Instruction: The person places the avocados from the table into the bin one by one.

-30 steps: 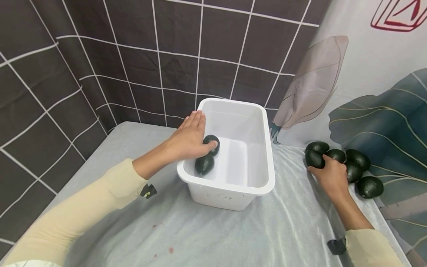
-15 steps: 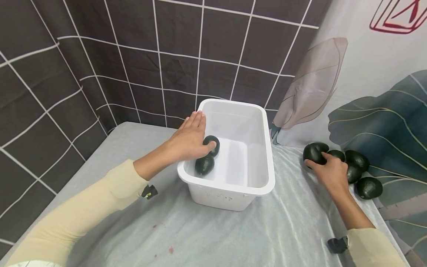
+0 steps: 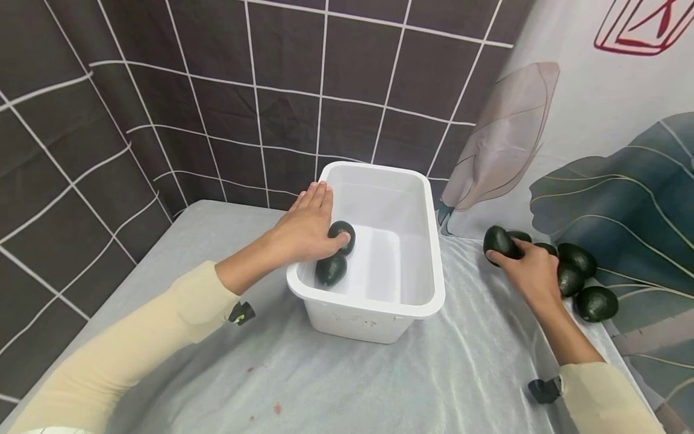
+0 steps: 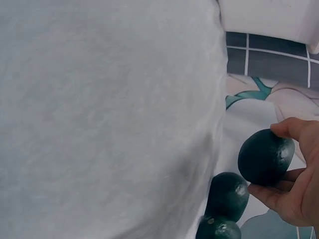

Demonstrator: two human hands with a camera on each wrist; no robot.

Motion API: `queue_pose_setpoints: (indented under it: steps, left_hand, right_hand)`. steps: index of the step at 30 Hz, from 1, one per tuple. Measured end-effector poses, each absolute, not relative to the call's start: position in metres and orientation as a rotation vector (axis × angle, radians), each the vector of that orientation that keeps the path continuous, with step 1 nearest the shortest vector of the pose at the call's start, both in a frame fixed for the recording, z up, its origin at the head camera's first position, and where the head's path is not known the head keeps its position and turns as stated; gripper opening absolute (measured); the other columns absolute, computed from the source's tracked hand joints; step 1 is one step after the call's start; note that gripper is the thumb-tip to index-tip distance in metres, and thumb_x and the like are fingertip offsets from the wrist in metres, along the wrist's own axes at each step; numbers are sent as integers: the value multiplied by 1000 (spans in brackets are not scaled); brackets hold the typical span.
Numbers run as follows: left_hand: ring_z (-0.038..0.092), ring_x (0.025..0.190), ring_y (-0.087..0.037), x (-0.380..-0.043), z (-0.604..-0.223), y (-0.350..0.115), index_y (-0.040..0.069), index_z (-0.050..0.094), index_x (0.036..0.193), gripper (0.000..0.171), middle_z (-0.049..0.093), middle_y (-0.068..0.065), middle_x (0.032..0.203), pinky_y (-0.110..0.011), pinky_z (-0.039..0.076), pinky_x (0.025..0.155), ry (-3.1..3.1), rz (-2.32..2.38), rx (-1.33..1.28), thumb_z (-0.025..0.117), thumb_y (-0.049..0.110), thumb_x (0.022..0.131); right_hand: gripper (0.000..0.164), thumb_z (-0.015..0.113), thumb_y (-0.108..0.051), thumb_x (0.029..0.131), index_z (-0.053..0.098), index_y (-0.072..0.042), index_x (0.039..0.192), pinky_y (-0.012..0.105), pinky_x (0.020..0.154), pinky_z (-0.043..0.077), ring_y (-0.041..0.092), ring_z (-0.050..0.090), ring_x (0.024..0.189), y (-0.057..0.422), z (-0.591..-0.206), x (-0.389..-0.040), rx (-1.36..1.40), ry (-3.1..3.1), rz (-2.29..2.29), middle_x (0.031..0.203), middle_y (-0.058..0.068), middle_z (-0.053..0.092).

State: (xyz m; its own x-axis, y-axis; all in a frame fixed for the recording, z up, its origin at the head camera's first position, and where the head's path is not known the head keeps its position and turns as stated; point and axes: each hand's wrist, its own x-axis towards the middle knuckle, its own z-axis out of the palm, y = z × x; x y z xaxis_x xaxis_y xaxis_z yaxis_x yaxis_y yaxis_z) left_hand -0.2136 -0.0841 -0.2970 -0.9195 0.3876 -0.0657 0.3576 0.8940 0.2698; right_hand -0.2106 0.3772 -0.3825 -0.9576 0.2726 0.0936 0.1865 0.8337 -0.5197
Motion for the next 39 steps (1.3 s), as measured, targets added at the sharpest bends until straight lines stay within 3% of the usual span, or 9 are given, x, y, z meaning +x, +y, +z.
queue_pose_setpoints:
  steps: [11,22,27,33,39]
  left_hand:
    - [-7,179,-40,-215,-298,-84,-8,5,177,105,-5,-25,189,-51,1,147,2940,382,578,54,56,110]
    - [-7,180,-38,-213,-296,-83,-6,5,178,105,-4,-24,190,-50,1,147,2939,407,557,45,66,113]
    - [-7,179,-38,-213,-296,-83,-5,5,178,104,-5,-24,190,-51,0,147,2939,393,560,44,66,113]
    - [-7,179,-40,-213,-296,-83,-6,6,178,106,-5,-25,190,-52,0,147,2946,370,571,47,65,112]
    - [-8,179,-39,-212,-296,-83,-6,6,178,106,-5,-24,190,-51,-3,147,2951,354,574,48,65,112]
  right_hand:
    - [83,72,-55,106,56,5,162,81,123,28,72,41,146,365,-372,-212,-267,-2805,788,158,37,60]
    - [75,74,-53,105,66,4,153,73,108,46,57,62,132,352,-362,-211,-179,-2748,766,131,35,76]
    - [75,75,-51,104,64,2,156,73,112,43,57,60,137,348,-353,-210,-161,-2711,803,133,34,76]
    - [78,75,-54,105,62,0,159,70,105,50,55,63,133,343,-344,-211,-148,-2704,825,135,33,77]
    - [80,74,-56,105,61,-1,160,71,107,49,55,62,136,340,-337,-212,-154,-2712,834,137,33,76]
